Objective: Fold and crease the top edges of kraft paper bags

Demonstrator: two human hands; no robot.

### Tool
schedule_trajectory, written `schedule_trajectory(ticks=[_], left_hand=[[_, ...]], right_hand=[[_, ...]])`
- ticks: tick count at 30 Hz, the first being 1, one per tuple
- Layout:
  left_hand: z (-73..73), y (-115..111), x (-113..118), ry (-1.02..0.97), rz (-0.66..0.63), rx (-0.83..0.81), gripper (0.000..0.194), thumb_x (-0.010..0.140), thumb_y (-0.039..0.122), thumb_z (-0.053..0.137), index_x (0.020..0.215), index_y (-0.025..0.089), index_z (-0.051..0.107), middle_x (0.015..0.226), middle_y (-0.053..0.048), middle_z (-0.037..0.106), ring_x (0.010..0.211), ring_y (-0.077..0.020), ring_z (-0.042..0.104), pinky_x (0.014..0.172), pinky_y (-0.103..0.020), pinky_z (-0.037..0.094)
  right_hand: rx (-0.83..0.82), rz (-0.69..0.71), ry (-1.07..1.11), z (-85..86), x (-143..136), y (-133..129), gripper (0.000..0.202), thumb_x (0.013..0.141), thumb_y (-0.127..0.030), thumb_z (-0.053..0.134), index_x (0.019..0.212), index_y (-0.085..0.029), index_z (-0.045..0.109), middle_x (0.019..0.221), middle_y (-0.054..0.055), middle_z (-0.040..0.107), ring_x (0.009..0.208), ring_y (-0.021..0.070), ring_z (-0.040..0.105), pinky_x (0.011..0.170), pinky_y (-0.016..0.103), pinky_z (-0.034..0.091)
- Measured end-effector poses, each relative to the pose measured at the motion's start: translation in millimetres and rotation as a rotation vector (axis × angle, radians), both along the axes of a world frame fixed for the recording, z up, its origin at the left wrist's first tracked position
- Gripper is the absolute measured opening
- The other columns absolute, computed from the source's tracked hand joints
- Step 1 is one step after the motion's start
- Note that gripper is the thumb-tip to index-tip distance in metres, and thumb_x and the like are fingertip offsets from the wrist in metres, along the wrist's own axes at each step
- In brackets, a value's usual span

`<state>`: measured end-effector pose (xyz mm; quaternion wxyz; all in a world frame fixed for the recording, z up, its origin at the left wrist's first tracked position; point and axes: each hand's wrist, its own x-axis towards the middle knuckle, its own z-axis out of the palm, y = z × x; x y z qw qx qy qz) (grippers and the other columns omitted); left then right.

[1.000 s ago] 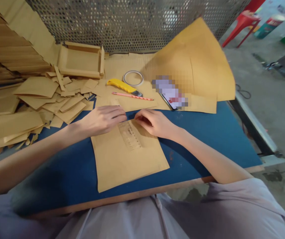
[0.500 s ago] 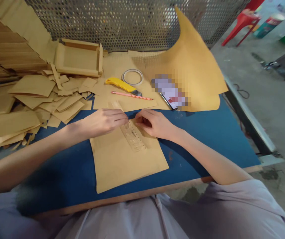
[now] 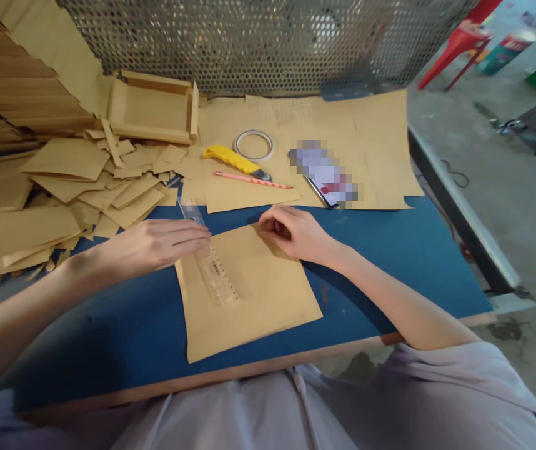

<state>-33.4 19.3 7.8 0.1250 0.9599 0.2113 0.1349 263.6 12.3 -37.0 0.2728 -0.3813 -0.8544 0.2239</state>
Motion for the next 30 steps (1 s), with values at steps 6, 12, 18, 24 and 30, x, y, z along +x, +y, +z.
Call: schedule_trajectory(ticks=[6,12,18,24,30], left_hand=[[2.3,-11,-30,0.037,-0.031,-0.103,0.054,0.092,0.020,0.034,0.137,0.045,0.050,0.118,0.002,0.071,0.113,-0.0243,0.064,0.094,-0.044,0.056],[-0.5,-25,-63,0.070,0.044,-0.139,0.067,0.088,0.013,0.039,0.144,0.050,0.036,0.130,0.008,0.064,0.121,-0.0207,0.060,0.103,-0.042,0.053],[-14.2,-31,-94,0.068,0.055,-0.126,0.052,0.094,0.018,0.033,0.140,0.035,0.049,0.137,0.006,0.059,0.128,-0.0160,0.055,0.110,-0.036,0.045],[-7.3,-37,-89,0.084,0.069,0.025,0.051,0.089,0.011,0.042,0.131,0.035,0.057,0.132,0.003,0.063,0.120,-0.0206,0.062,0.105,-0.046,0.050],[-4.4,-36,-47,-0.048,0.215,0.015,0.031,0.094,0.015,0.047,0.114,0.020,0.069,0.118,-0.007,0.071,0.113,-0.0219,0.065,0.102,-0.043,0.052]], right_hand=[[-0.014,-0.001,0.001,-1.7,1,0,0.011,0.091,-0.028,0.061,0.095,-0.019,0.059,0.078,0.002,0.060,0.063,0.0112,0.053,0.059,0.024,0.043],[-0.036,-0.016,0.002,-3.7,2,-1,0.012,0.090,-0.029,0.062,0.097,-0.019,0.060,0.079,0.002,0.061,0.064,0.0119,0.054,0.060,0.025,0.044],[-0.071,-0.012,-0.021,0.5,1,-1,0.013,0.090,-0.030,0.061,0.098,-0.020,0.060,0.079,0.002,0.061,0.065,0.0132,0.056,0.061,0.027,0.047],[-0.016,0.041,-0.177,14.1,1,1,0.025,0.088,-0.042,0.063,0.103,-0.022,0.059,0.106,0.011,0.062,0.103,0.0271,0.061,0.089,0.043,0.051],[-0.086,-0.015,-0.313,19.8,-2,11,0.050,0.075,-0.058,0.071,0.105,-0.022,0.055,0.111,0.013,0.060,0.111,0.0339,0.056,0.095,0.051,0.045]])
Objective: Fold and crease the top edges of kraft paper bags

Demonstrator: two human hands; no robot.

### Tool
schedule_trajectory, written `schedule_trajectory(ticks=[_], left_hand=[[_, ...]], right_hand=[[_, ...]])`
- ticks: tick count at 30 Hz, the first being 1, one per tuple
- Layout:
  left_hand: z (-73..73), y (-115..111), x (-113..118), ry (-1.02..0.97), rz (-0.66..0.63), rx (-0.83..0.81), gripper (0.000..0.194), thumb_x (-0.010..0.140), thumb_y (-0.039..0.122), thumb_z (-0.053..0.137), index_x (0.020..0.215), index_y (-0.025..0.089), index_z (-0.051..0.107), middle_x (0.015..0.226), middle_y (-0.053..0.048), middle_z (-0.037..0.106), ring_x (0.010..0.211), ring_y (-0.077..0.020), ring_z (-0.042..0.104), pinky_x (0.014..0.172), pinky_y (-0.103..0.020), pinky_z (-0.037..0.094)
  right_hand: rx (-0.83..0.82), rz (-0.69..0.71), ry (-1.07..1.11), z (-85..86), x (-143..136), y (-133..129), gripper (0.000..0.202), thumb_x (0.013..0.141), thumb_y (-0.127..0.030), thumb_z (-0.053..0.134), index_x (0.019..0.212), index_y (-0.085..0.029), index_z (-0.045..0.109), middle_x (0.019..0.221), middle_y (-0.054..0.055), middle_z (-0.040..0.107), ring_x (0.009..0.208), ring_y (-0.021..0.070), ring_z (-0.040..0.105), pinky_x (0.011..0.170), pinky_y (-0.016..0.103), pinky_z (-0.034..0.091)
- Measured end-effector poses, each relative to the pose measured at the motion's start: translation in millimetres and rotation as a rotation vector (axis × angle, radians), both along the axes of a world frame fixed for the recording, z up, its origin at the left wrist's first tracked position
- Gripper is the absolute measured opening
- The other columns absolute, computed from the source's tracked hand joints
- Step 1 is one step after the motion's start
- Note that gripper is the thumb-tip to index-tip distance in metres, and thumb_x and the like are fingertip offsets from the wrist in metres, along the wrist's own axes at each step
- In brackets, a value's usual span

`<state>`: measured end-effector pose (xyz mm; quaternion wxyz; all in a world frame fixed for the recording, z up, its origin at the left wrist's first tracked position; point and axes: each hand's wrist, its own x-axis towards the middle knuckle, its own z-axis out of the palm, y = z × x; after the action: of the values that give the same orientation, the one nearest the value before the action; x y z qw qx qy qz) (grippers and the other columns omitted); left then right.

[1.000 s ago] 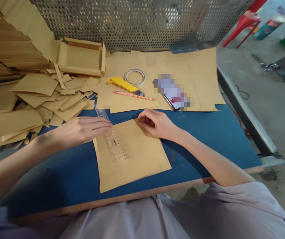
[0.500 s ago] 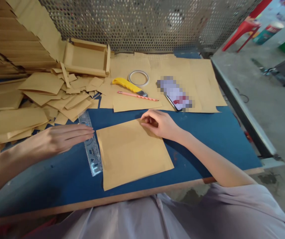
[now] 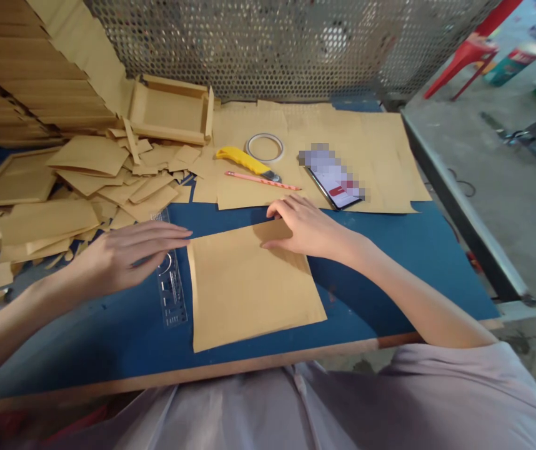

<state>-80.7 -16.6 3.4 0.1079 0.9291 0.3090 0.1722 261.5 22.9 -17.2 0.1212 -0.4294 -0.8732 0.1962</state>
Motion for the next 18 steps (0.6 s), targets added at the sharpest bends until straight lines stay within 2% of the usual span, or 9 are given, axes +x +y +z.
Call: schedule_trajectory(ticks=[3,6,9,11,14,18], left_hand=[[-5.4,5,24,-0.063,0.050,-0.108,0.031,0.097,0.021,0.045,0.120,0.018,0.065,0.121,-0.009,0.070,0.111,-0.0211,0.066,0.095,-0.037,0.055],[-8.1,15,44,-0.111,0.114,-0.195,0.031,0.096,0.029,0.048,0.118,0.016,0.066,0.114,-0.011,0.072,0.106,-0.0223,0.066,0.092,-0.035,0.054],[-5.7,26,56,-0.150,0.139,-0.314,0.027,0.093,0.033,0.054,0.104,0.017,0.072,0.097,-0.006,0.075,0.085,-0.0181,0.069,0.079,-0.027,0.054],[-2.5,34,60,-0.168,0.127,-0.427,0.025,0.091,0.035,0.057,0.093,0.018,0.074,0.087,-0.003,0.076,0.074,-0.0149,0.068,0.070,-0.022,0.052],[0.8,39,62,-0.180,0.097,-0.547,0.026,0.089,0.038,0.058,0.085,0.018,0.074,0.081,-0.001,0.076,0.071,-0.0141,0.067,0.064,-0.020,0.049],[0.6,39,59,-0.173,0.094,-0.621,0.028,0.090,0.040,0.057,0.090,0.019,0.074,0.084,-0.001,0.076,0.072,-0.0143,0.067,0.064,-0.020,0.050]], right_hand=[[-0.044,0.035,-0.027,5.0,-4,6,0.043,0.072,-0.056,0.075,0.091,-0.021,0.057,0.095,0.009,0.063,0.093,0.0283,0.060,0.081,0.041,0.047],[-0.088,0.125,-0.030,12.3,-8,6,0.027,0.082,-0.045,0.068,0.079,-0.020,0.057,0.084,0.006,0.063,0.080,0.0223,0.059,0.070,0.033,0.044],[-0.150,0.173,0.065,17.6,-10,0,0.018,0.091,-0.035,0.058,0.083,-0.019,0.062,0.085,0.005,0.067,0.077,0.0185,0.061,0.067,0.030,0.042],[-0.192,0.160,0.126,19.0,-9,-4,0.020,0.094,-0.035,0.054,0.086,-0.020,0.064,0.082,0.003,0.068,0.068,0.0151,0.059,0.062,0.028,0.040],[-0.258,0.112,0.157,19.6,-6,-6,0.023,0.096,-0.038,0.051,0.090,-0.021,0.065,0.073,0.000,0.067,0.054,0.0114,0.051,0.053,0.026,0.036],[-0.318,0.109,0.195,18.6,-3,-6,0.024,0.096,-0.039,0.051,0.093,-0.021,0.066,0.080,0.001,0.071,0.062,0.0127,0.058,0.055,0.025,0.040]])
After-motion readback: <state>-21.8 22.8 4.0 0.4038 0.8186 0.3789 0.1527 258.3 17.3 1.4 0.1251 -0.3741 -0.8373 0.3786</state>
